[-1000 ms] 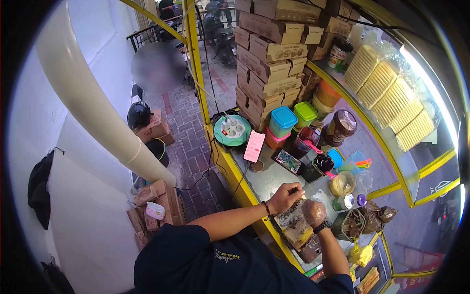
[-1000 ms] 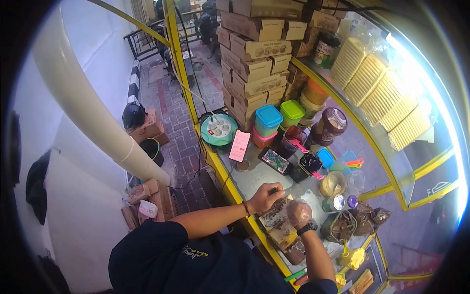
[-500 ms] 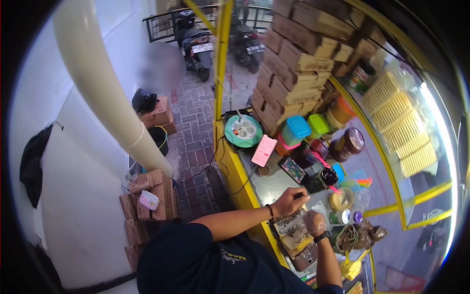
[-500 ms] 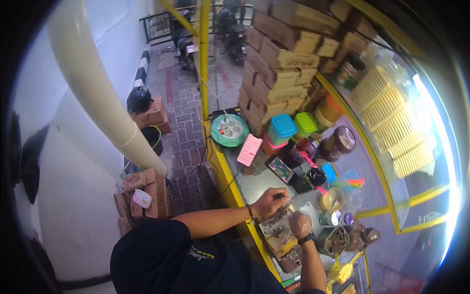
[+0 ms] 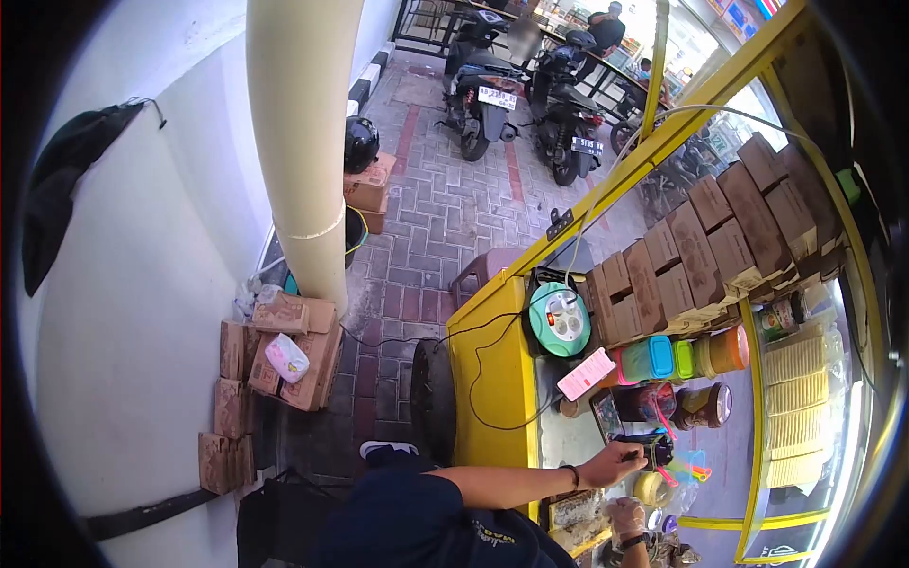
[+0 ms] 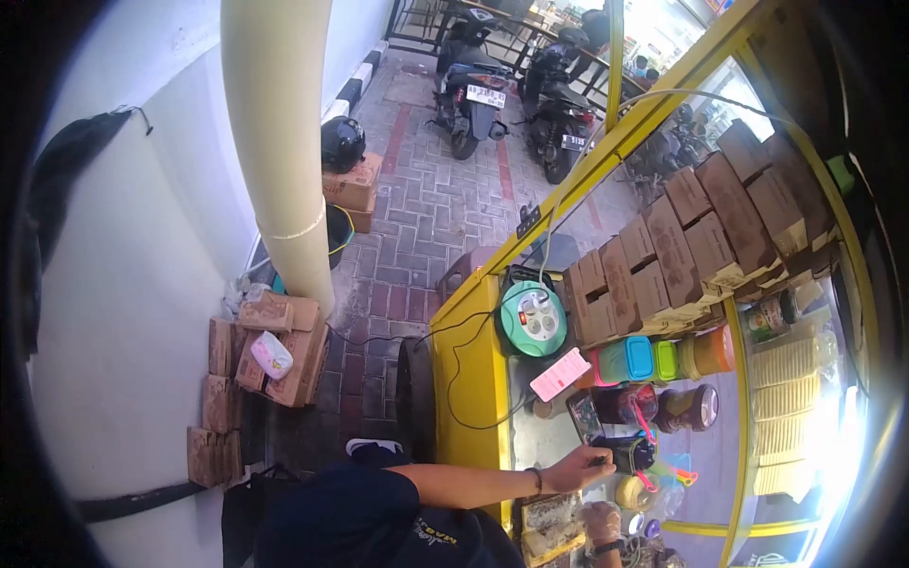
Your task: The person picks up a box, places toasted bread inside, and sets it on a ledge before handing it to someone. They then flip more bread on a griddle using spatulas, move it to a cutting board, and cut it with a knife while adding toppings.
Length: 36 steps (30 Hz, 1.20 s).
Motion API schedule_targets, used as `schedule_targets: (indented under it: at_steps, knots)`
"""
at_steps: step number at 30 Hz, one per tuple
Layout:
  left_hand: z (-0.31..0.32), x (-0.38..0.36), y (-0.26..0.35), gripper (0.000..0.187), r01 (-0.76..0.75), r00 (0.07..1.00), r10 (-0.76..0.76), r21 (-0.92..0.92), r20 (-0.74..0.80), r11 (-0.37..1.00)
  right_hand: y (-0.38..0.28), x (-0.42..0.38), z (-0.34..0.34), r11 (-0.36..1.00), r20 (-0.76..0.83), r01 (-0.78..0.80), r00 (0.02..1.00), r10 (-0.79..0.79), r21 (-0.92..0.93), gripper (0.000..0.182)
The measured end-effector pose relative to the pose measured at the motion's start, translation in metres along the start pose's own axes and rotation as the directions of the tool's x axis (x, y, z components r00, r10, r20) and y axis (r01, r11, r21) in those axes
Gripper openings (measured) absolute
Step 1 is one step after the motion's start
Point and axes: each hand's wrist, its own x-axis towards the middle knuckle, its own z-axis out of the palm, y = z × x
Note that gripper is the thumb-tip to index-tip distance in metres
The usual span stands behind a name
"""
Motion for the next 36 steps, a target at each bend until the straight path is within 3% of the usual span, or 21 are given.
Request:
schedule_targets:
  at_steps: [3, 6, 9, 12, 15, 16, 17, 18, 19, 20, 21, 22, 23, 24, 27, 32, 36]
  knots:
    - [-0.010, -0.001, 0.011, 0.028, 0.047, 0.999, -0.047, -0.031, 0.000, 0.998, -0.054, -0.019, -0.015, 0.982, -0.027, -0.019, 1.000, 0.014, -0.190, 0.030]
    - [-0.015, 0.003, 0.004, 0.026, 0.043, 0.999, -0.043, -0.053, -0.003, 0.998, -0.055, -0.018, -0.009, 0.985, 0.001, -0.057, 0.998, 0.058, -0.161, 0.034]
    - [-0.020, 0.007, 0.004, 0.024, 0.006, 1.000, -0.006, -0.054, -0.003, 0.999, -0.053, -0.019, -0.003, 0.973, -0.036, 0.029, 0.999, -0.038, -0.228, 0.035]
    - [-0.019, 0.008, 0.004, 0.022, 0.017, 1.000, -0.016, -0.052, 0.018, 0.998, -0.062, -0.022, -0.006, 0.974, 0.031, -0.051, 0.998, 0.059, -0.219, 0.033]
    - [-0.022, 0.013, 0.013, 0.020, 0.089, 0.995, -0.085, -0.080, 0.053, 0.993, -0.051, -0.026, -0.003, 0.974, -0.015, 0.015, 1.000, -0.019, -0.226, 0.038]
    - [-0.019, 0.014, 0.035, 0.022, 0.128, 0.990, -0.111, -0.200, 0.092, 0.972, -0.048, -0.029, 0.000, 0.976, -0.071, 0.071, 0.994, -0.087, -0.207, 0.035]
    - [-0.013, 0.018, 0.038, 0.028, 0.069, 0.994, -0.045, -0.255, 0.098, 0.964, 0.020, -0.013, 0.020, 0.762, -0.018, 0.420, 0.871, -0.491, -0.493, 0.027]
    - [-0.003, 0.019, 0.042, 0.034, 0.065, 0.994, -0.034, -0.305, 0.108, 0.950, 0.007, -0.026, 0.020, 0.651, 0.043, 0.346, 0.900, -0.434, -0.675, 0.020]
    - [0.016, 0.005, 0.043, 0.040, 0.151, 0.982, -0.102, -0.327, 0.161, 0.933, 0.015, -0.030, 0.025, 0.290, 0.076, 0.327, 0.770, -0.634, -0.899, 0.016]
    - [0.015, 0.016, 0.050, 0.045, 0.169, 0.968, -0.103, -0.293, 0.228, 0.941, -0.021, -0.045, 0.015, 0.695, -0.062, 0.306, 0.891, -0.450, -0.651, 0.011]
    - [0.013, 0.021, 0.058, 0.054, 0.001, 0.947, 0.025, -0.081, 0.319, 0.997, -0.022, -0.024, 0.013, 0.624, 0.026, 0.403, 0.853, -0.522, -0.670, 0.013]
    - [0.017, 0.019, 0.054, 0.059, -0.079, 0.936, 0.096, -0.061, 0.339, 0.995, -0.019, -0.030, 0.012, 0.547, 0.129, 0.486, 0.815, -0.564, -0.681, 0.016]
    - [0.018, 0.015, 0.046, 0.058, -0.030, 0.934, 0.053, -0.070, 0.354, 0.997, -0.007, -0.027, 0.023, 0.788, -0.091, 0.361, 0.882, -0.462, -0.498, 0.024]
    - [0.018, 0.014, 0.038, 0.057, 0.026, 0.930, 0.004, -0.075, 0.367, 0.997, -0.002, -0.021, 0.031, 0.933, -0.168, 0.239, 0.942, -0.289, -0.268, 0.028]
    - [0.012, 0.009, 0.039, 0.051, 0.144, 0.930, -0.098, -0.107, 0.355, 0.984, -0.053, -0.036, 0.009, 0.971, -0.071, 0.161, 0.982, -0.175, -0.178, 0.029]
    - [0.000, 0.012, 0.032, 0.052, 0.160, 0.940, -0.116, -0.114, 0.322, 0.981, -0.079, -0.039, 0.003, 0.989, -0.060, -0.001, 0.998, -0.008, -0.145, 0.032]
    - [-0.004, 0.014, 0.037, 0.052, 0.171, 0.947, -0.136, -0.098, 0.291, 0.980, -0.081, -0.040, -0.002, 0.983, -0.067, 0.039, 0.996, -0.052, -0.177, 0.033]
